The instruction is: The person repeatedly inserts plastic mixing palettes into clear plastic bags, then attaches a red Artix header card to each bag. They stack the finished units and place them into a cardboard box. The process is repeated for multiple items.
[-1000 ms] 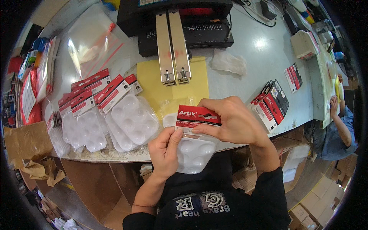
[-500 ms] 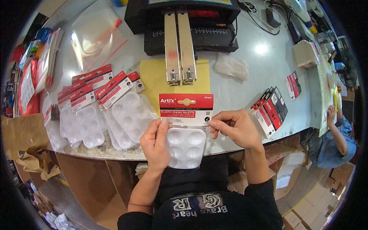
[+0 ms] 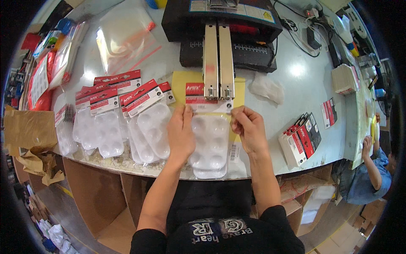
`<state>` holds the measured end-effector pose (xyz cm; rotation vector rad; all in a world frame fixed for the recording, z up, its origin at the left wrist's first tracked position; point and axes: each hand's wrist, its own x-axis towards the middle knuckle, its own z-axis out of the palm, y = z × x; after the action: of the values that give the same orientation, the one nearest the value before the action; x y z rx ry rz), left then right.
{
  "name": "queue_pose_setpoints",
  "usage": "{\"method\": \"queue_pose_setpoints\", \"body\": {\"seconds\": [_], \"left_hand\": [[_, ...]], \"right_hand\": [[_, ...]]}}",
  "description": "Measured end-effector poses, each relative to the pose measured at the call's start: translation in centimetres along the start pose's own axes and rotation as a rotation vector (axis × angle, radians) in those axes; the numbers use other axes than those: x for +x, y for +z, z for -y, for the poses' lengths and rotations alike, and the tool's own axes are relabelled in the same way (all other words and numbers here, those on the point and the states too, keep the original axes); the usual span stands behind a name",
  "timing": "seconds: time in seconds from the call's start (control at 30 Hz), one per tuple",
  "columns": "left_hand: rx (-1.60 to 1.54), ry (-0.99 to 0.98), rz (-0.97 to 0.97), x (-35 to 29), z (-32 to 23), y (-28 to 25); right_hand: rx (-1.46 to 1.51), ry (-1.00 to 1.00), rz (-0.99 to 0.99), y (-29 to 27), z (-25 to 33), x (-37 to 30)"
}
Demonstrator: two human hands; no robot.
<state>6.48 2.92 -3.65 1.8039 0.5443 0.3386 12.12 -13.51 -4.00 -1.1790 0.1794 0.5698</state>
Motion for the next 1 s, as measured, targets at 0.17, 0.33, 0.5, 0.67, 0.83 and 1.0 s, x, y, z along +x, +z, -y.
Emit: {"method": "queue_pose_setpoints", "body": {"seconds": [0.17,0.33,0.5,0.67,0.83,1.0], "left_hand": [[0.025,-0.090,0.002,1.5,1.6,0.9],[0.186,-0.033,0.052,1.0,1.7,0.0],[0.685,-0.101,-0.206,2.8,-1.8,-8.3],[1.066,0.524,-0.377,1.9,-2.8,-8.9],[0.630,0.421,0.198,-5.2,-0.8,-4.2],[0.913,0.448,0.040,-3.8,0.3,-3.2]], "right_hand": [[0.040,-0.041,-0.050,-0.3,-0.9,1.6],[-0.390,-0.134,-0.047,0.1,1.2,0.9],[-1.579,-0.583,-0.421,-3.8,6.2,2.2],[-1.764,-0.289,-0.481,-4.7,5.1,5.6],[-1.688,-0.468,-0.422,-5.1,4.8,6.6],[-1.803,-0.570,-0.450,-5.4,6.8,6.1]]}}
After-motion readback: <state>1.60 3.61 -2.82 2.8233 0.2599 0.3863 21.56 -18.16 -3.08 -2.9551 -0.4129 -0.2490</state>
